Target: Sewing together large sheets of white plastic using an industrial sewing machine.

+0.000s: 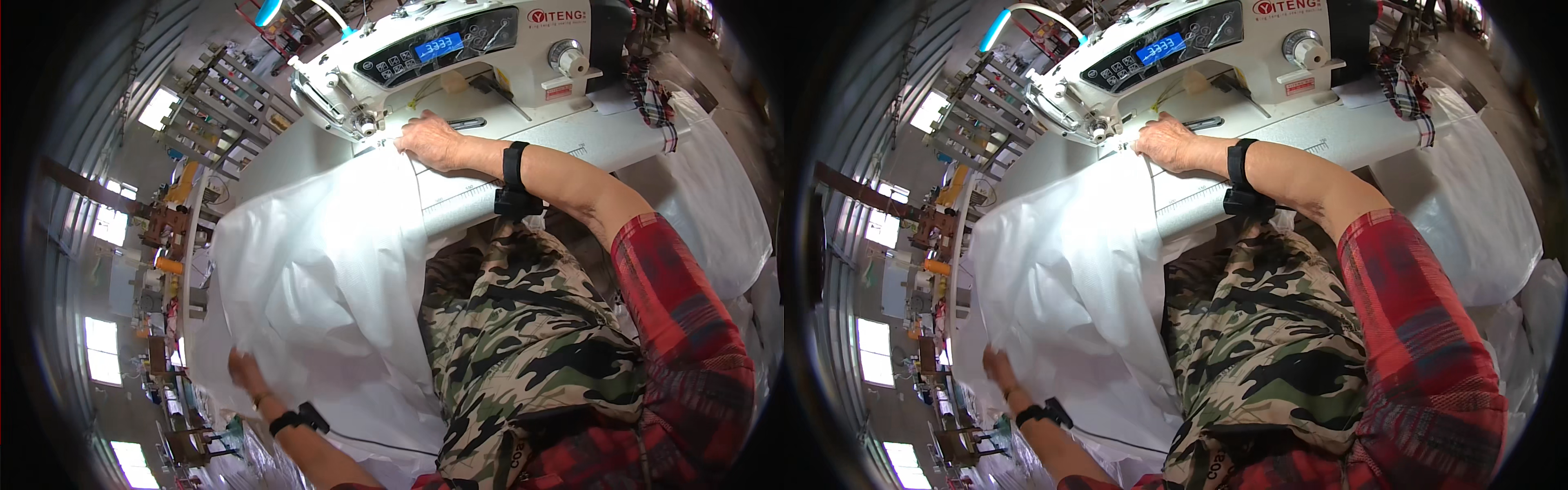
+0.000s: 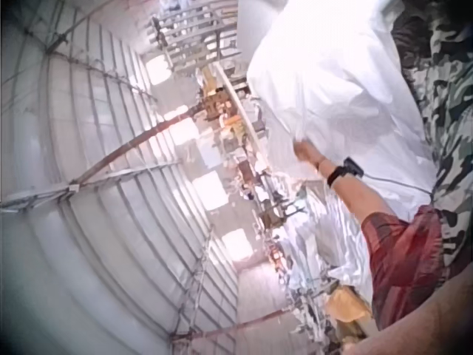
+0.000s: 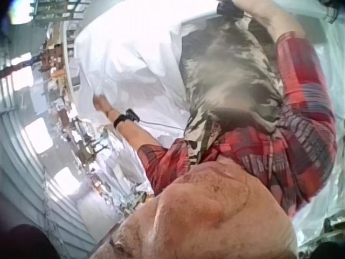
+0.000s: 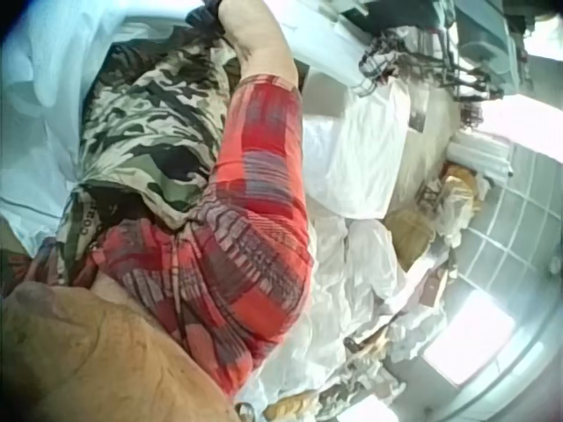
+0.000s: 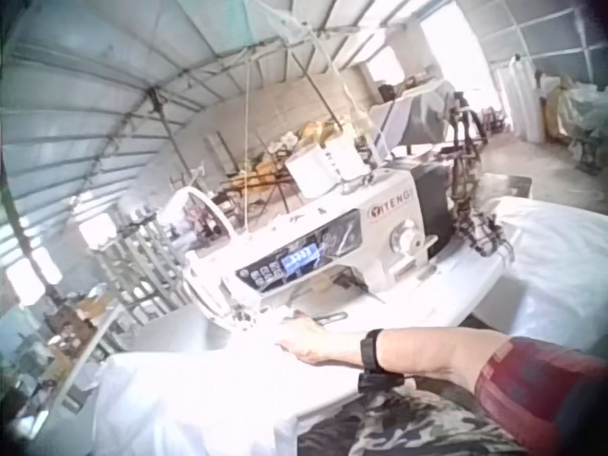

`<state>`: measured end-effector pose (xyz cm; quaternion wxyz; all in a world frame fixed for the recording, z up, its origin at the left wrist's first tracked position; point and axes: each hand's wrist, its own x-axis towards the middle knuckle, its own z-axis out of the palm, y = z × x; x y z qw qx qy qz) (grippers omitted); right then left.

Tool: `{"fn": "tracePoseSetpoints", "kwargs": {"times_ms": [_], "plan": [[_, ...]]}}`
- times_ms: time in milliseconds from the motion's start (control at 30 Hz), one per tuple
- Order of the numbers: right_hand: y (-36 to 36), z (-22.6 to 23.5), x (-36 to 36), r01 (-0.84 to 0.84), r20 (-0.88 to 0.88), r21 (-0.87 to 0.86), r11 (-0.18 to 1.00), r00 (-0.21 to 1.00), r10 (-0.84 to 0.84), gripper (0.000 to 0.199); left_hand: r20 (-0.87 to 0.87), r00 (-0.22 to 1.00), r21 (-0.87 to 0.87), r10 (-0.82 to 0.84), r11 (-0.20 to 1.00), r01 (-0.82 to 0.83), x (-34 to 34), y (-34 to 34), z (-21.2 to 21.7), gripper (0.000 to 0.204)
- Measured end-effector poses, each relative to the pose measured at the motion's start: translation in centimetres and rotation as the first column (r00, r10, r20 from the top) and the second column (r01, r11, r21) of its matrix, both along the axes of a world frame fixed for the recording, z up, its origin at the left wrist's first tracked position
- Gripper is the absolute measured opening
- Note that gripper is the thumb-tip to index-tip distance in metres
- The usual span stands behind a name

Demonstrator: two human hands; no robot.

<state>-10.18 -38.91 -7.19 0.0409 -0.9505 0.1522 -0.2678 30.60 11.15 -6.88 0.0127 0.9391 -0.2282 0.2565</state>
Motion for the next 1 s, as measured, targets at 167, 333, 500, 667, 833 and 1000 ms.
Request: {"fn": "tracePoseSetpoints", "kwargs": {"times_ms": [167,333,500,667,833,1000], "plan": [[3.8,-0.6,1.8,0.063,0.303,-0.038,0.997,0.952,-0.048,0.017,-0.051,0.999,0.014,0.011,1.0,-0.01,2.5,8.1,6.7,0.065],[13.1,-1.5,-7.3,-0.16,0.064,0.471,0.868,0.987,0.147,0.03,0.223,0.893,-0.245,-0.392,0.864,0.44,-9.7,-5.7,9.6,0.059],[18.2,-11.8,-4.5,-0.196,0.165,0.756,0.625,0.98,0.109,0.065,-0.399,0.267,-0.607,-0.877,0.471,0.64,-30.0,-11.0,5.1,0.026],[18.5,-15.4,4.0,-0.097,-0.098,0.94,0.326,0.841,0.532,0.051,-0.66,0.037,-0.506,-0.75,0.481,0.716,-38.7,-13.0,-2.3,0.022],[25.1,-6.8,6.8,-0.382,0.299,0.901,0.205,0.89,0.345,0.049,-0.896,0.073,-0.367,-0.439,0.821,0.437,-36.6,-8.8,-8.9,0.031],[26.2,1.2,6.6,-0.686,0.687,0.713,0.145,0.725,0.05,0.048,-0.564,0.607,-0.597,-0.56,0.784,0.168,-34.2,-1.7,-17.6,0.041]]}}
